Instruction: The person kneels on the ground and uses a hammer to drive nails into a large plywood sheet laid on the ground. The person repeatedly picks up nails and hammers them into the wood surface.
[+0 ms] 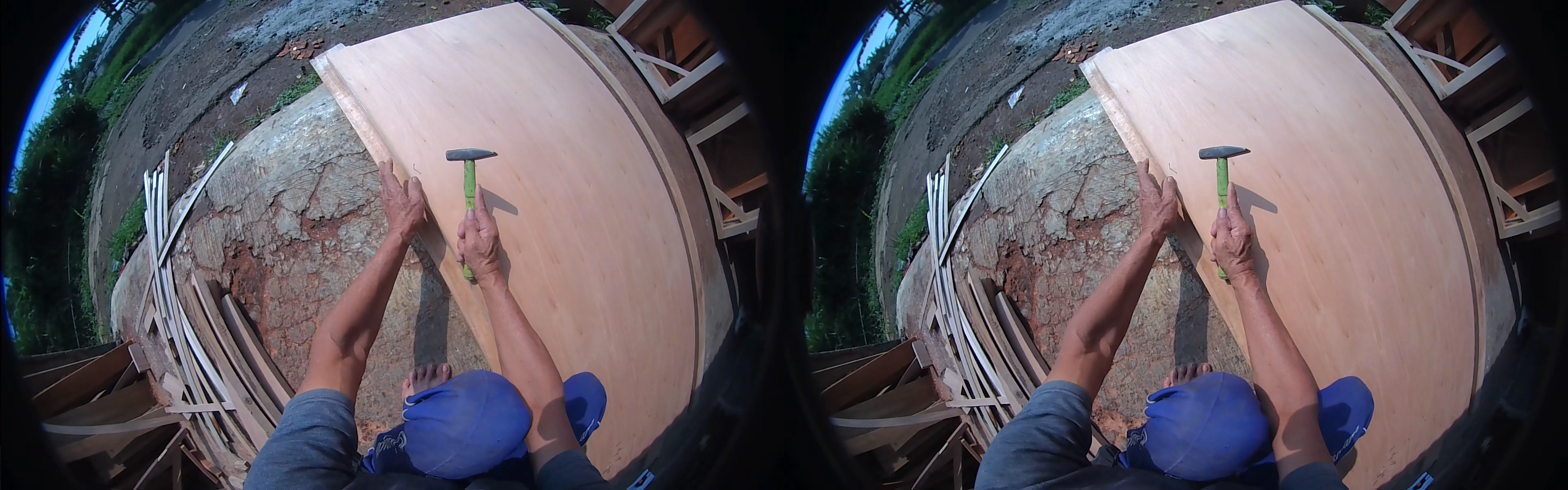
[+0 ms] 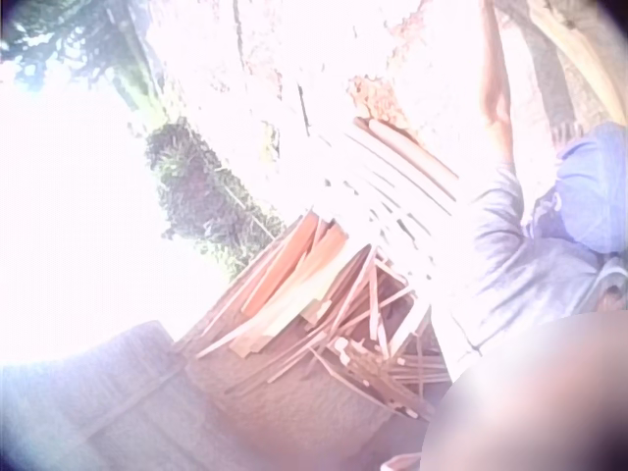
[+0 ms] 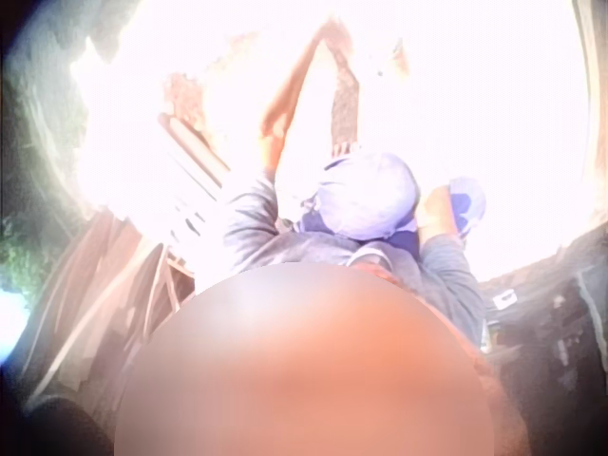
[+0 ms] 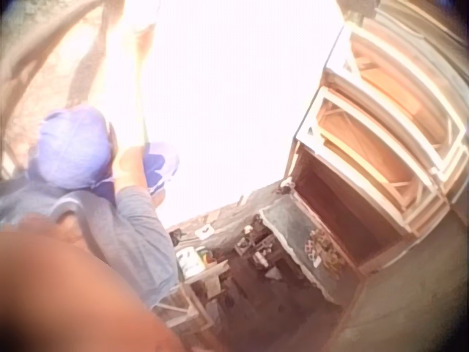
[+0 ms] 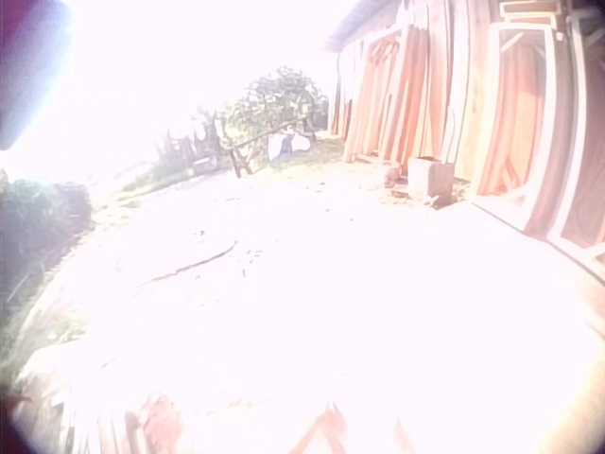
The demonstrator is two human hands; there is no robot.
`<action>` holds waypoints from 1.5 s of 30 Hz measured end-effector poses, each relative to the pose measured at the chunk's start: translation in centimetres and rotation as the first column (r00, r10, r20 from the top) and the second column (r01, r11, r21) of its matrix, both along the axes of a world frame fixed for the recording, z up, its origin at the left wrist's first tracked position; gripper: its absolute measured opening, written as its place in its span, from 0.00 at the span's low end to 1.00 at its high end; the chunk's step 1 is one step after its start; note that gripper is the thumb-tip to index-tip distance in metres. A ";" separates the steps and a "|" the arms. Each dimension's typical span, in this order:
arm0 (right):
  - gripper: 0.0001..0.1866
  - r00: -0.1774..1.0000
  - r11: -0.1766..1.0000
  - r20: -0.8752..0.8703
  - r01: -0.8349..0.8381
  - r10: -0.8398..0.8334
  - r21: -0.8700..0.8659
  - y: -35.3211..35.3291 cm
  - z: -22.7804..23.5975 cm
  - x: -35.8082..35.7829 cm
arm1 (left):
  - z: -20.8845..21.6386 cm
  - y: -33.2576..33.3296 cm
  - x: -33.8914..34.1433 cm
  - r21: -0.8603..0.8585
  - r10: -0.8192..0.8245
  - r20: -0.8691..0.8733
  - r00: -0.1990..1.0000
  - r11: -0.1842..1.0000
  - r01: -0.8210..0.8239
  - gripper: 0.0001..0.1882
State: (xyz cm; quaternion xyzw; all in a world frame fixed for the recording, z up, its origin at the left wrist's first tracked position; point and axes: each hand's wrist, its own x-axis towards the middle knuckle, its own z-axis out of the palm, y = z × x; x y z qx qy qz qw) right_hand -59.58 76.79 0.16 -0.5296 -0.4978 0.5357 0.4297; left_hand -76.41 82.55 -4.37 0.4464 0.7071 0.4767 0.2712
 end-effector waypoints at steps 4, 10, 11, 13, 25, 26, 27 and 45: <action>0.30 0.993 1.000 -0.113 -0.016 0.015 -0.014 -0.2 0.5 -0.1 | 0.7 -1.0 4.2 -0.239 0.198 -0.144 0.969 0.944 -0.229 0.29; 0.31 0.996 0.999 -0.076 -0.050 0.050 -0.009 0.1 0.1 0.0 | -0.1 -1.1 5.0 -0.081 0.293 -0.145 0.945 0.948 -0.307 0.25; 0.31 0.996 0.997 -0.053 -0.069 0.068 -0.019 0.1 0.0 0.3 | -0.1 -1.1 5.1 -0.079 0.292 -0.148 0.945 0.949 -0.306 0.25; 0.31 0.994 0.993 0.046 -0.102 0.099 0.065 0.1 -0.5 0.3 | -0.4 -0.9 4.7 -0.033 0.307 -0.153 0.939 0.948 -0.315 0.24; 0.33 0.771 0.872 0.623 -0.386 0.127 0.300 2.2 2.6 -0.7 | -0.5 -0.9 4.9 -0.073 0.284 -0.148 0.947 0.952 -0.297 0.27; 0.33 0.768 0.885 0.624 -0.382 0.143 0.266 2.5 2.7 -0.9 | -0.5 -0.8 4.8 -0.075 0.295 -0.157 0.943 0.948 -0.309 0.27; 0.33 0.762 0.898 0.628 -0.376 0.161 0.227 2.6 2.6 -0.9 | -0.6 -0.6 4.9 -0.072 0.298 -0.152 0.942 0.948 -0.311 0.27; 0.39 0.651 0.890 0.717 -0.444 0.247 0.098 3.8 3.7 -1.1 | -1.4 -0.8 4.3 -0.043 0.289 -0.151 0.945 0.953 -0.299 0.27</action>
